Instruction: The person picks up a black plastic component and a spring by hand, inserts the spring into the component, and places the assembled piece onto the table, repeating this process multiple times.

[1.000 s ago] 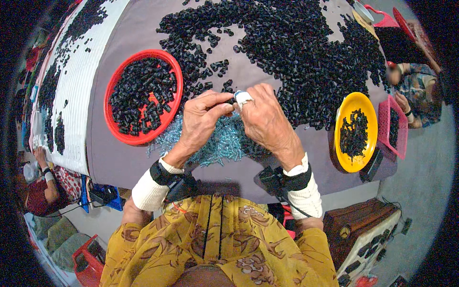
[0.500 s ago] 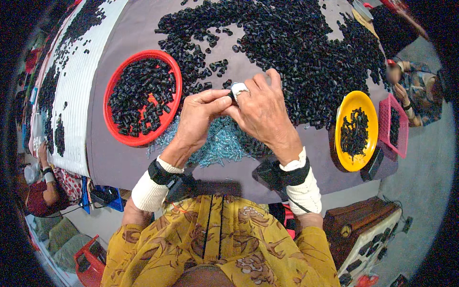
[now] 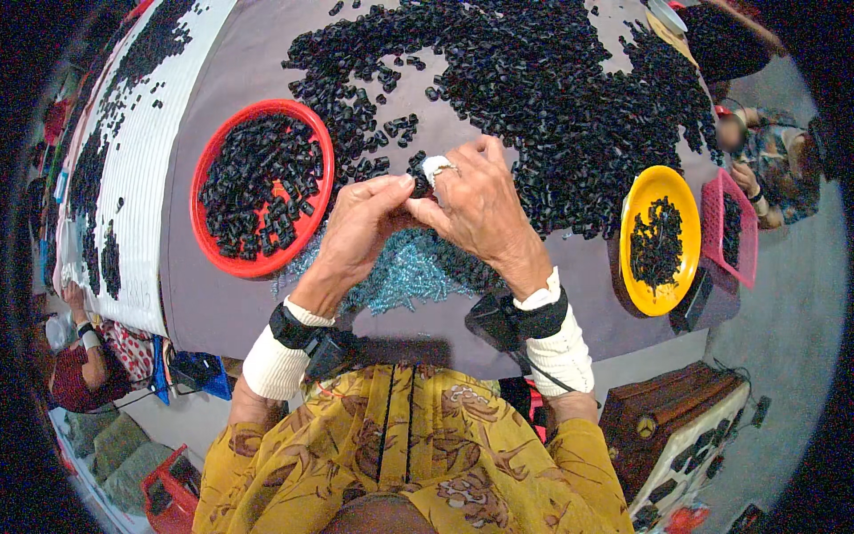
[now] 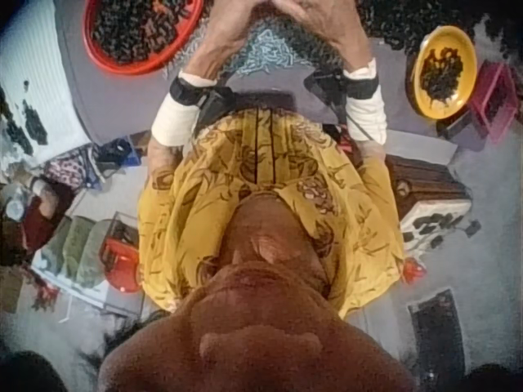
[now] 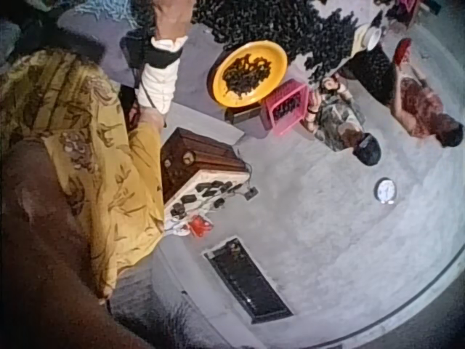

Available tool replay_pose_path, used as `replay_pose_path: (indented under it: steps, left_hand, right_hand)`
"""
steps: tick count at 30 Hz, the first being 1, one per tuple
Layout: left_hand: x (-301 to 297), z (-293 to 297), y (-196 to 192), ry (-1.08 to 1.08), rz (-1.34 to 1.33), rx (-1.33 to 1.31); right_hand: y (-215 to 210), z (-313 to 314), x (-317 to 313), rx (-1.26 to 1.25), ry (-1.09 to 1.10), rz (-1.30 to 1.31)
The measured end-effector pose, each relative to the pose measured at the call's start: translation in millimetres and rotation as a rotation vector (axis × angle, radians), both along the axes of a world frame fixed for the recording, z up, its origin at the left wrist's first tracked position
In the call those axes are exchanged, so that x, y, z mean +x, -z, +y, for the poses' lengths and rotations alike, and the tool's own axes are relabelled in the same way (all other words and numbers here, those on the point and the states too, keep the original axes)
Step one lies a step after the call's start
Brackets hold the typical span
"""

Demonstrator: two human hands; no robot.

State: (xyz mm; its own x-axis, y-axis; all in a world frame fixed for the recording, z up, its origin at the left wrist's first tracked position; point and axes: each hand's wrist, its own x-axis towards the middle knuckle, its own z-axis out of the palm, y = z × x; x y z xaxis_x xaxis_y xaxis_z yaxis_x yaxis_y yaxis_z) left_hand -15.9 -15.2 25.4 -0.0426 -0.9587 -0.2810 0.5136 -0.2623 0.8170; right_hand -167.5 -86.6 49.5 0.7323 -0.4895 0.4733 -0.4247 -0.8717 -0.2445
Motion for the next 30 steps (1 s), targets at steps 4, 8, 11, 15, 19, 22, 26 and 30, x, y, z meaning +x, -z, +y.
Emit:
replay_pose_path:
  steps: [4,8,11,15,19,22,26,30]
  left_hand:
    - [2,2,0,-0.037,0.029,0.034]
    - [3,2,1,-0.037,0.013,0.035]
    - [3,2,3,-0.021,0.000,0.040]
    - [2,4,6,0.092,-0.061,0.013]
    - [3,6,9,0.128,-0.056,0.047]
    - [5,7,6,0.154,-0.070,0.045]
    - [6,8,10,0.167,-0.100,0.031]
    - [9,9,14,0.181,-0.130,0.041]
  right_hand:
    - [2,-1,0,0.078,-0.007,-0.058]
    - [8,-3,0,0.100,-0.053,-0.126]
    - [11,-3,0,0.120,-0.083,-0.163]
    - [15,-3,-3,0.125,-0.122,-0.150]
    - [16,1,-2,0.123,-0.116,-0.129]
    - [14,2,-2,0.110,-0.123,-0.109]
    - [16,2,-3,0.135,-0.175,-0.097]
    - [20,2,-1,0.162,-0.189,-0.075]
